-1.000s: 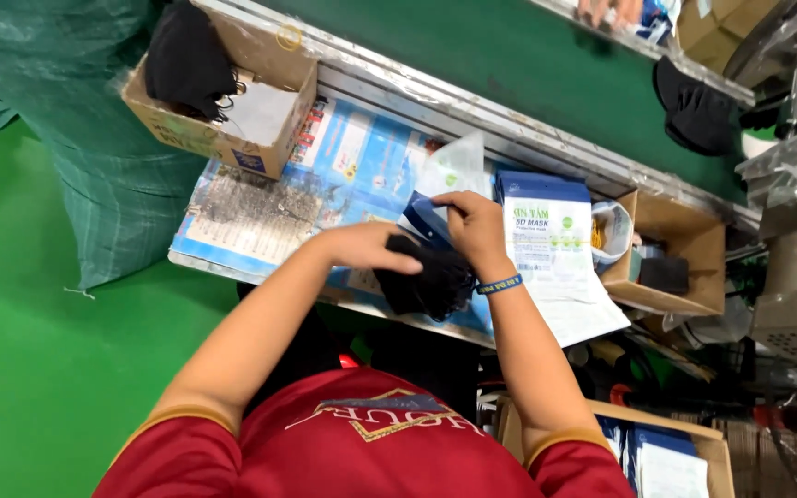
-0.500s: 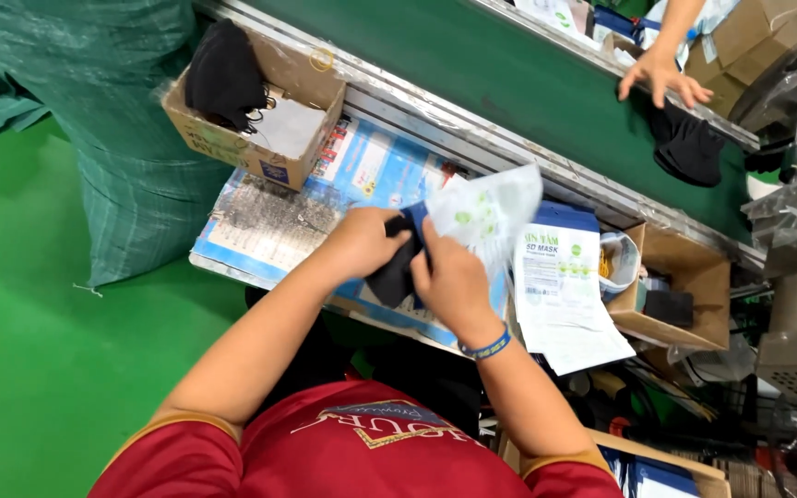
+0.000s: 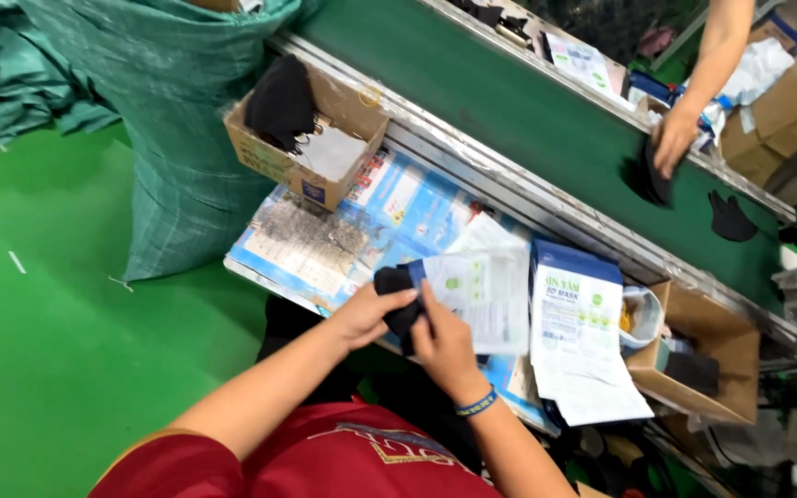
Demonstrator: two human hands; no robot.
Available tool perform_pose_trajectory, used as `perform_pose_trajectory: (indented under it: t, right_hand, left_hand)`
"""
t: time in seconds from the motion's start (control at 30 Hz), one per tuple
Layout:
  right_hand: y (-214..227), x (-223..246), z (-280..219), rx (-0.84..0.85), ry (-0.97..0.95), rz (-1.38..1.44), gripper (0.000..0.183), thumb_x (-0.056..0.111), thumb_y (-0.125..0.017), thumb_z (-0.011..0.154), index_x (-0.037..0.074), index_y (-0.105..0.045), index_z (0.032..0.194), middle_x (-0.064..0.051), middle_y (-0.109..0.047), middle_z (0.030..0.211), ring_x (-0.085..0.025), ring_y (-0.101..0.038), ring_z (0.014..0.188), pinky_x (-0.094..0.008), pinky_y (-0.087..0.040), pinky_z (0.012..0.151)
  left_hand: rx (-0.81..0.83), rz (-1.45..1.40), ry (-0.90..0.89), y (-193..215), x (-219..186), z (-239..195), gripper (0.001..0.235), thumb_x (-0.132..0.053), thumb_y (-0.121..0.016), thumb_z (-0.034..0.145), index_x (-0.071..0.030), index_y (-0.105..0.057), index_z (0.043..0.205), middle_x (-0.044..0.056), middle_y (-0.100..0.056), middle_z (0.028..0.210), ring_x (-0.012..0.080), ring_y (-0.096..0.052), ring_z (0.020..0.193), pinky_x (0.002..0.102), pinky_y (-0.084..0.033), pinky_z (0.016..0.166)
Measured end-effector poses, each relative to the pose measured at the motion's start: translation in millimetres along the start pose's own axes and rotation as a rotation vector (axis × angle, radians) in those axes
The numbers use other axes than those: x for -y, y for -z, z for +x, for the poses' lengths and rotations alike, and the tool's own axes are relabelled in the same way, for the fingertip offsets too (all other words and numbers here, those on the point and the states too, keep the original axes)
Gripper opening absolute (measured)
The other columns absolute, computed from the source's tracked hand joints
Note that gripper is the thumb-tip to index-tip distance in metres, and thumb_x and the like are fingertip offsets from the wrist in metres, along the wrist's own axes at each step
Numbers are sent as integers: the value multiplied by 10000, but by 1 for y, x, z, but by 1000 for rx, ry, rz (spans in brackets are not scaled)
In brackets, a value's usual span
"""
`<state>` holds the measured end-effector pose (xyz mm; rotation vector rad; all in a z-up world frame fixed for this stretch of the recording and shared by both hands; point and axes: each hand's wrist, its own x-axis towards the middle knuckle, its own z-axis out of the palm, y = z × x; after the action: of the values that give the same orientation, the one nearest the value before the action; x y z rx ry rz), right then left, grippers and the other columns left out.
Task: The recorder is packing individual masks into plastic sleeves and then into larger boxes at a conveyor belt.
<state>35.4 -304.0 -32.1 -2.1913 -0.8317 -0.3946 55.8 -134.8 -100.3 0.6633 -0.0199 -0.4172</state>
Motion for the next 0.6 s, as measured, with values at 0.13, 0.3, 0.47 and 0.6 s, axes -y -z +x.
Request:
perform_pose_trajectory:
  t: [0.13,0.3,0.47,0.6]
  right_hand:
    - [0,25,-15,91,-73,108,515,49,-606,931,17,-572,1444,-223,-696,905,-328,-715,741,-379,-566,698]
    - [57,69,-10,414,-125,364,521,69,-665,941,17,-575,1451,-194,-720,928,-287,-723,796,-357,-578,776]
    - [82,52,-9,323,172,233,657,258,-889,728,-30,-622,1254,-221,-695,1131,-307,-684,962,-337,-530,822]
    - [73,5,-40,637,-406,565,406,139,-872,790,-35,-744,1134,-116,-802,993,-126,-727,864,-288,-584,762]
  left_hand:
    - [-10,-160,15,-29,11,-17,401,-106,-649,947,-46,-609,1342,106,-682,1297,225,-666,1187,384,-538,1030]
    - [7,-3,404,29,100,-29,327,-243,-624,1019,-50,-664,1280,165,-664,1210,249,-626,1010,373,-514,812]
    - [531,1443,577,-41,49,-71,359,-335,-633,1013,16,-707,1022,250,-724,943,354,-695,815,417,-517,680]
    - [629,741,545,-42,16,-78,228,-226,-670,1007,-45,-707,1141,174,-725,1081,197,-662,966,342,-503,851]
